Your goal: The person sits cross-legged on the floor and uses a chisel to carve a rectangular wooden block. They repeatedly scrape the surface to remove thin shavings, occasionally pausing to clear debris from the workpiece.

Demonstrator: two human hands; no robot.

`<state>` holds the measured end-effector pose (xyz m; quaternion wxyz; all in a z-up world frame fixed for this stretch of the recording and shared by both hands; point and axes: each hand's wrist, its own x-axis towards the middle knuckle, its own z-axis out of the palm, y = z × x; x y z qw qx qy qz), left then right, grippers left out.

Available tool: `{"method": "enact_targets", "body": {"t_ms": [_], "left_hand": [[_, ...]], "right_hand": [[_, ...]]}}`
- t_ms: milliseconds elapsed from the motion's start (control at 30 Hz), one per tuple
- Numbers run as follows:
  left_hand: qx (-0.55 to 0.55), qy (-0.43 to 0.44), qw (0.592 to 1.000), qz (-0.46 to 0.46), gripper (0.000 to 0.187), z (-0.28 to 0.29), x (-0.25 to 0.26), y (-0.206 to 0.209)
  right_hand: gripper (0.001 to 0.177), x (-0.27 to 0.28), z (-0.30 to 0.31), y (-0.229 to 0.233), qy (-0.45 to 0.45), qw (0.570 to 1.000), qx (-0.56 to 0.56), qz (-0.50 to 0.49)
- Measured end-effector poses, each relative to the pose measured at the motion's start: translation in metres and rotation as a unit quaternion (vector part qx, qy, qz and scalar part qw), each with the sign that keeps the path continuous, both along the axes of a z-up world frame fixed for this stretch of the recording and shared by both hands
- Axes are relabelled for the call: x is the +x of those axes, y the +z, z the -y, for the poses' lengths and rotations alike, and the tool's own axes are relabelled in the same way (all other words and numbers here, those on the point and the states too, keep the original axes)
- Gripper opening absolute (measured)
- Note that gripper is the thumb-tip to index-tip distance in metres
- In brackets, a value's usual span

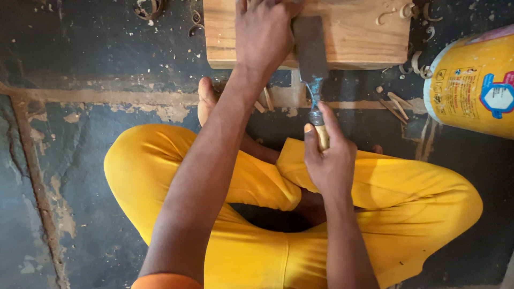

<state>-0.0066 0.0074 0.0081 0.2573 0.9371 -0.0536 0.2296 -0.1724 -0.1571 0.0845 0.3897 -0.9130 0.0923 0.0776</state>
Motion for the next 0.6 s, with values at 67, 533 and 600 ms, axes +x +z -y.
{"method": "enact_targets", "body": {"t_ms": [67, 533, 600], "left_hand": [[0.002, 0.000, 1.000, 0.012, 0.038, 0.001, 0.001, 0.000], [0.114, -0.067, 0.991, -0.036, 0.034, 0.024, -0.021, 0.020], [0.135, -0.112, 0.978, -0.112, 0.033, 0.035, -0.031, 0.018]], "right_hand": [[0.046, 0.002, -0.002, -0.001, 0.030, 0.998, 0.000, 0.054], [0.048, 0.016, -0.018, 0.001, 0.057, 0.994, -0.052, 0.076], [0.048, 0.023, -0.018, -0.003, 0.093, 0.985, -0.032, 0.141]]}}
